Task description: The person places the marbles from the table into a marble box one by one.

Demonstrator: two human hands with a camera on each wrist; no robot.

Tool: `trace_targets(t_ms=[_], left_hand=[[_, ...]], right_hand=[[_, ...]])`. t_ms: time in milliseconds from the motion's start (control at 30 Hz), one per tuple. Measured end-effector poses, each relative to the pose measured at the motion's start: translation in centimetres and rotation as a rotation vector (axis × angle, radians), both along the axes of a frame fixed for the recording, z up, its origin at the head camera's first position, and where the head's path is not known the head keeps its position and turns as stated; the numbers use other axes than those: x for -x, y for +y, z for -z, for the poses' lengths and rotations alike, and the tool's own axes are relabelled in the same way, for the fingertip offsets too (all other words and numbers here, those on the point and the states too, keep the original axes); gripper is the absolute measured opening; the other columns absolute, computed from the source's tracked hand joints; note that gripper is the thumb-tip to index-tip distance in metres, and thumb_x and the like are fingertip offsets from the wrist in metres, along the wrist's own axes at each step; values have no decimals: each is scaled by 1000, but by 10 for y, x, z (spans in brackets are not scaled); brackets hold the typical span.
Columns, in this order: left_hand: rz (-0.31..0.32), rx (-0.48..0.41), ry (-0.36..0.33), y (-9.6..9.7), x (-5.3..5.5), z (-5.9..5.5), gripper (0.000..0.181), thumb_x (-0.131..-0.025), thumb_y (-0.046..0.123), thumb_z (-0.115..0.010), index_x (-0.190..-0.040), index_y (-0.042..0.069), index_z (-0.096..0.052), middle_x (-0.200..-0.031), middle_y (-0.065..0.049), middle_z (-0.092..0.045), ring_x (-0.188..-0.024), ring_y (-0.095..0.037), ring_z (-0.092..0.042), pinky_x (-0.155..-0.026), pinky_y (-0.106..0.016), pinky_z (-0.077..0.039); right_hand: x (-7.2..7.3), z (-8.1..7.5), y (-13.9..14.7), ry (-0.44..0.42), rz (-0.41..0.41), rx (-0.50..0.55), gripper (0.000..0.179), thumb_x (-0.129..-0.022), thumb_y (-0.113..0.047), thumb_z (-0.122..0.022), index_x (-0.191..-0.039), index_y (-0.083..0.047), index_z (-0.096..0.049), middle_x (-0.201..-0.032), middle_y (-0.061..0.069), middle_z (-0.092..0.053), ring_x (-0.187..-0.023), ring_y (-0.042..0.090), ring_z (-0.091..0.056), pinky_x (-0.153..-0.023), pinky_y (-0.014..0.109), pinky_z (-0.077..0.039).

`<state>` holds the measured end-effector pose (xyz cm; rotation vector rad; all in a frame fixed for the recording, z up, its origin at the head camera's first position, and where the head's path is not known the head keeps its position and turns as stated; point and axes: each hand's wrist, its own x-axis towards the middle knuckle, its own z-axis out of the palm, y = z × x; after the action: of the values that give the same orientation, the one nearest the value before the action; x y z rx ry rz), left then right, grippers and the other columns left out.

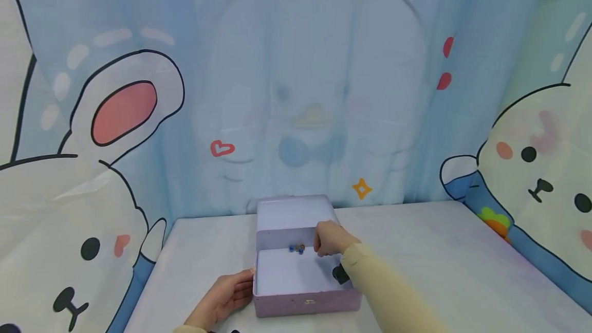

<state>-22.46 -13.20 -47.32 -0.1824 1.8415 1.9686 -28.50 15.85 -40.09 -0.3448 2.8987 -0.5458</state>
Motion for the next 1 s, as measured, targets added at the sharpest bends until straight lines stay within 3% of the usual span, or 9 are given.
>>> trace_targets(t_ms=[200, 500, 767, 1000], left_hand=[[8, 17, -8, 5, 1, 0, 66, -97, 35, -69, -134, -17, -55, -127, -27, -69, -116, -31, -71, -110, -52, -50], [-2, 15, -5, 6, 2, -1, 65, -96, 35, -70, -133, -17, -56, -124, -25, -71, -112, -27, -73, -109, -51, -52], [-1, 34, -16, 3, 2, 0, 66, -97, 36, -69, -134, -17, -55, -127, -27, -69, -117, -32, -70, -110, -52, -51], [12, 48, -14, 0, 1, 3, 71, -97, 38, -69, -136, -19, -52, -132, -30, -65, -125, -39, -64, -111, -54, -50]], right_hand=[[2, 5, -1, -7, 22, -37, 20, -78, 7, -81, -70, -8, -71, -66, 1, -64, -60, 13, -59, -55, 25, -52], [6, 4, 4, 30, 28, -38, 10, -81, 1, -82, -84, -6, -77, -76, 1, -69, -72, 15, -61, -69, 32, -58], [5, 3, 26, 71, 39, 171, 9, -84, 2, -79, -92, -2, -80, -87, 4, -76, -79, 14, -66, -73, 34, -61], [-2, -6, 77, 47, -13, 492, 21, -93, -10, -74, -111, 0, -77, -107, 11, -78, -95, 19, -73, -84, 37, -64]])
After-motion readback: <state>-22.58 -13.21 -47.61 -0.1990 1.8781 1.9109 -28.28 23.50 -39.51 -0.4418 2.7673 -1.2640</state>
